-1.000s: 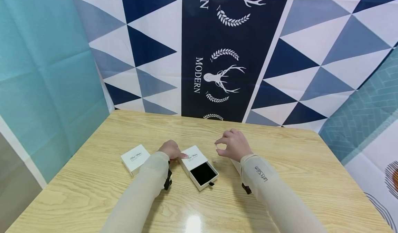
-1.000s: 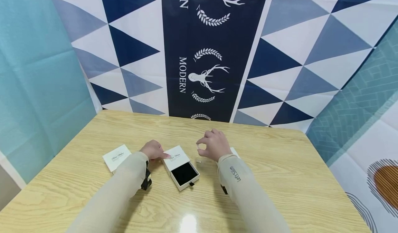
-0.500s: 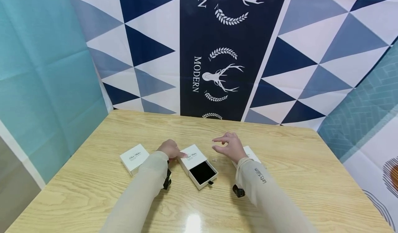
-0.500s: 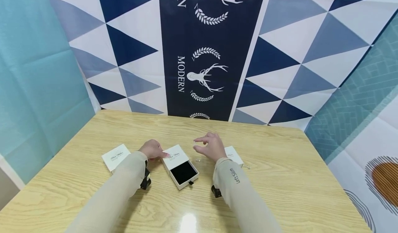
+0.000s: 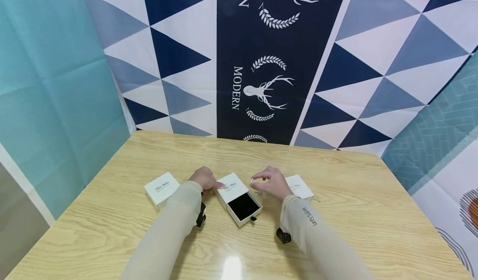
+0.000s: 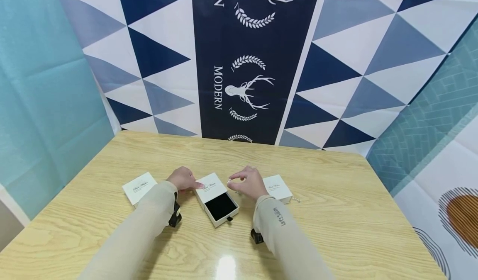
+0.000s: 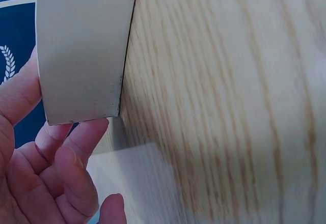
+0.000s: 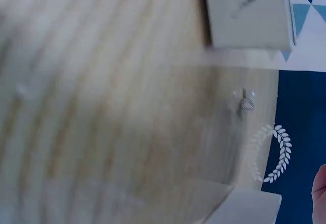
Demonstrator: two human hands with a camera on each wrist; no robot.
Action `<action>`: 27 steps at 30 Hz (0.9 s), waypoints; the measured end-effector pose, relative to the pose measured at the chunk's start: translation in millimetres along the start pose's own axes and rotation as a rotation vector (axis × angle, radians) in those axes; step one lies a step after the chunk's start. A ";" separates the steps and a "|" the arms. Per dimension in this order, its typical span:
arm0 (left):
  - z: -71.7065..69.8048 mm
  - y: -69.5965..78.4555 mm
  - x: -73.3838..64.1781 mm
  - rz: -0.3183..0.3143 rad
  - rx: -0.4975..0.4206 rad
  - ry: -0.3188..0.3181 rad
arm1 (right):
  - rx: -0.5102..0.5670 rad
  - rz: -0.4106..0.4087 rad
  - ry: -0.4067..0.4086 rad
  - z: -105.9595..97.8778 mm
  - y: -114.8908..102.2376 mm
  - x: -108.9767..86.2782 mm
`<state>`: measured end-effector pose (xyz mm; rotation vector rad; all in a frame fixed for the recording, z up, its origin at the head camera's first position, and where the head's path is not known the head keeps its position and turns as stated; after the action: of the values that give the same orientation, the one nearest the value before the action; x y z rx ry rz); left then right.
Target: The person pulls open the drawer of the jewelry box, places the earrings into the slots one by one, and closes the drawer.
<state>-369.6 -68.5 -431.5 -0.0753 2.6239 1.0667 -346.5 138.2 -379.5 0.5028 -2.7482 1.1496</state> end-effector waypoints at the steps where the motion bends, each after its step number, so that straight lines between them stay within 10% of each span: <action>1: -0.1 0.1 -0.1 0.001 -0.001 0.001 | 0.003 0.001 -0.001 2.1 0.4 -0.9; 8: -0.3 0.3 -0.6 0.003 -0.015 -0.001 | 0.038 0.043 -0.012 14.6 3.2 -8.5; 27: -1.1 -1.8 2.7 -0.013 -0.016 0.017 | -0.280 0.215 0.022 36.3 -2.0 -28.7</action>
<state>-372.1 -70.4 -432.7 -0.1053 2.6269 1.0878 -318.3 118.5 -410.4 0.1644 -2.9319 0.7775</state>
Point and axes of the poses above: each hand's wrist, its own x-axis towards the middle knuckle, its own z-axis out of the palm, y = z × x, the point moved 10 cm from there along x, towards the middle knuckle, and after that the axes turned 5 degrees about -x, right-handed, at the moved point
